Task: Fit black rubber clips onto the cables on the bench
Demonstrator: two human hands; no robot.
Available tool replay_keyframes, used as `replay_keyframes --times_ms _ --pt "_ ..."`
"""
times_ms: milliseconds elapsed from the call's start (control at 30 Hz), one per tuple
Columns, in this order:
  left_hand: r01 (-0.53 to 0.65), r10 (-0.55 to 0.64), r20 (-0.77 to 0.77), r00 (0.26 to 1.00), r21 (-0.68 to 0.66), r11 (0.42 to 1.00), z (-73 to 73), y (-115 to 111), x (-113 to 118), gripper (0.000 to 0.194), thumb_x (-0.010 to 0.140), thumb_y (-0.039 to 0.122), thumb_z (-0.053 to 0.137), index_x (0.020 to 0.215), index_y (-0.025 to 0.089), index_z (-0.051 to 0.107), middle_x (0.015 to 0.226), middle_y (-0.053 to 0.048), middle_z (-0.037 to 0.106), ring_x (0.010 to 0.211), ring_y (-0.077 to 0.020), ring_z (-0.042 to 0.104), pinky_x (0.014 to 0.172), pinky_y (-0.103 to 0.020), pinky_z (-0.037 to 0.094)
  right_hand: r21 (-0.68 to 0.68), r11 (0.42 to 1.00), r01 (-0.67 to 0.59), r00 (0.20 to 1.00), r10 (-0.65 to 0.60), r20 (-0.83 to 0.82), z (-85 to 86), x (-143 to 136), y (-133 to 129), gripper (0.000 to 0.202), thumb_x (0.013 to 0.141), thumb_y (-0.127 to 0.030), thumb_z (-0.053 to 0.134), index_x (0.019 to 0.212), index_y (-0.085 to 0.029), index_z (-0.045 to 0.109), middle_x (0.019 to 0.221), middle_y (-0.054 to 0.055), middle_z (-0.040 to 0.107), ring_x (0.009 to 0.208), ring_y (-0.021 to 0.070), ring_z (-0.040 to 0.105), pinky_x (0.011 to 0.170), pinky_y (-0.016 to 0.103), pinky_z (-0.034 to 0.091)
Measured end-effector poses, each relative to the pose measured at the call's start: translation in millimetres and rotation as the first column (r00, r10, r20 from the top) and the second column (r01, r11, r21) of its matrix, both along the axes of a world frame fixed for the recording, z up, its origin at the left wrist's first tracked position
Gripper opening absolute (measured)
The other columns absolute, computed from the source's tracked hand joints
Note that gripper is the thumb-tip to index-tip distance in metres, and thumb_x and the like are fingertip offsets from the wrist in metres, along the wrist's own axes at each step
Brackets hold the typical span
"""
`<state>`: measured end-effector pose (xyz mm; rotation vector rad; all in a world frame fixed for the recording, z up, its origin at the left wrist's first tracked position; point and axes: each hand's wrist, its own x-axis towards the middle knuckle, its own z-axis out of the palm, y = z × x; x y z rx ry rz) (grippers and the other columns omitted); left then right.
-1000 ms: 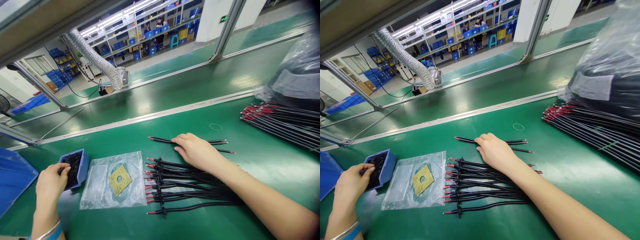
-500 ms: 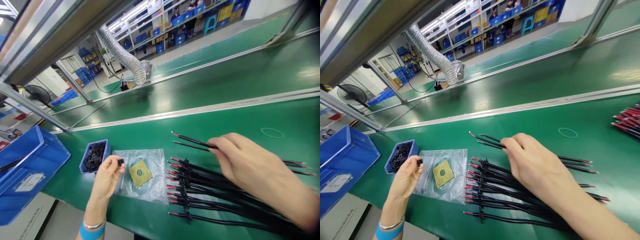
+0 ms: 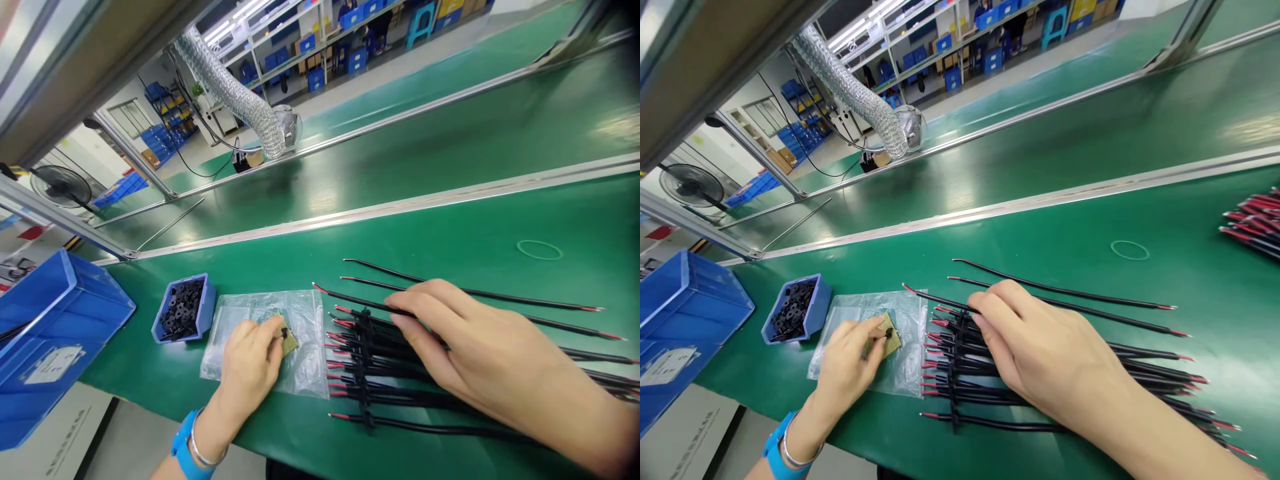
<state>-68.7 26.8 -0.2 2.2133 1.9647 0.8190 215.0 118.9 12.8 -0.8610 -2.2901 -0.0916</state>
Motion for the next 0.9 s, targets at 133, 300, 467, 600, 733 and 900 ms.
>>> replay_keyframes --times_ms 133,300,467,600,733,900 --pt "0.064 -0.081 -0.167 0.983 -0.102 0.993 -2.8 0.3 0.9 0.040 0.089 0.013 0.053 0.128 0.017 0.054 0.088 -0.007 0.075 0.079 -0.0240 0.063 0.073 -0.036 0.049 -0.029 0.997 -0.068 0.997 0.067 -0.027 3.3 -3.6 -8.4 0.022 0.098 -0.022 0.039 0.098 -0.019 0.061 0.082 0.005 0.064 0.058 0.0154 0.060 0.044 0.027 0.042" --pt "-0.023 0.035 0.064 0.997 -0.172 0.985 3.8 1.1 4.4 0.033 0.084 0.014 0.057 0.116 0.021 0.057 0.086 -0.004 0.073 0.084 -0.0230 0.065 0.077 -0.035 0.048 -0.097 0.983 -0.158 0.986 0.153 -0.061 9.6 -10.8 -21.3 0.025 0.095 -0.016 0.039 0.092 -0.018 0.064 0.077 0.005 0.061 0.062 0.0159 0.058 0.050 0.028 0.044" --pt "-0.227 0.342 0.724 0.600 -0.255 0.940 11.8 -6.7 28.6 0.020 0.083 0.025 0.064 0.098 0.022 0.050 0.076 0.002 0.062 0.069 -0.0157 0.065 0.067 -0.028 0.051 -0.129 0.960 -0.248 0.968 0.240 -0.074 8.2 -17.2 -32.2 0.027 0.097 -0.017 0.039 0.098 -0.018 0.066 0.068 0.000 0.053 0.054 0.0140 0.052 0.046 0.029 0.036" --pt "-0.149 0.339 0.911 0.234 -0.311 0.939 17.4 -11.9 49.9 0.030 0.077 0.031 0.073 0.091 0.023 0.049 0.075 0.004 0.057 0.079 -0.0200 0.072 0.072 -0.031 0.056 -0.100 0.959 -0.264 0.963 0.257 -0.074 4.2 -18.5 -34.9 0.026 0.099 -0.020 0.041 0.098 -0.019 0.067 0.065 -0.001 0.050 0.050 0.0133 0.048 0.045 0.030 0.031" --pt "-0.139 0.348 0.930 0.121 -0.331 0.933 19.0 -14.0 60.5 0.033 0.076 0.032 0.077 0.090 0.022 0.049 0.074 0.005 0.055 0.087 -0.0241 0.074 0.071 -0.030 0.059 -0.066 0.970 -0.233 0.971 0.228 -0.073 2.9 -17.5 -34.2 0.026 0.099 -0.019 0.041 0.096 -0.019 0.067 0.066 -0.001 0.051 0.051 0.0139 0.050 0.046 0.030 0.031" --pt "-0.118 0.335 0.936 0.113 -0.322 0.939 18.2 -16.8 63.5 0.032 0.076 0.034 0.078 0.089 0.021 0.052 0.074 0.005 0.054 0.086 -0.0243 0.074 0.074 -0.035 0.062 -0.034 0.979 -0.203 0.976 0.199 -0.090 3.6 -18.1 -32.9 0.026 0.099 -0.017 0.042 0.093 -0.017 0.068 0.066 0.000 0.053 0.052 0.0134 0.052 0.046 0.030 0.031"
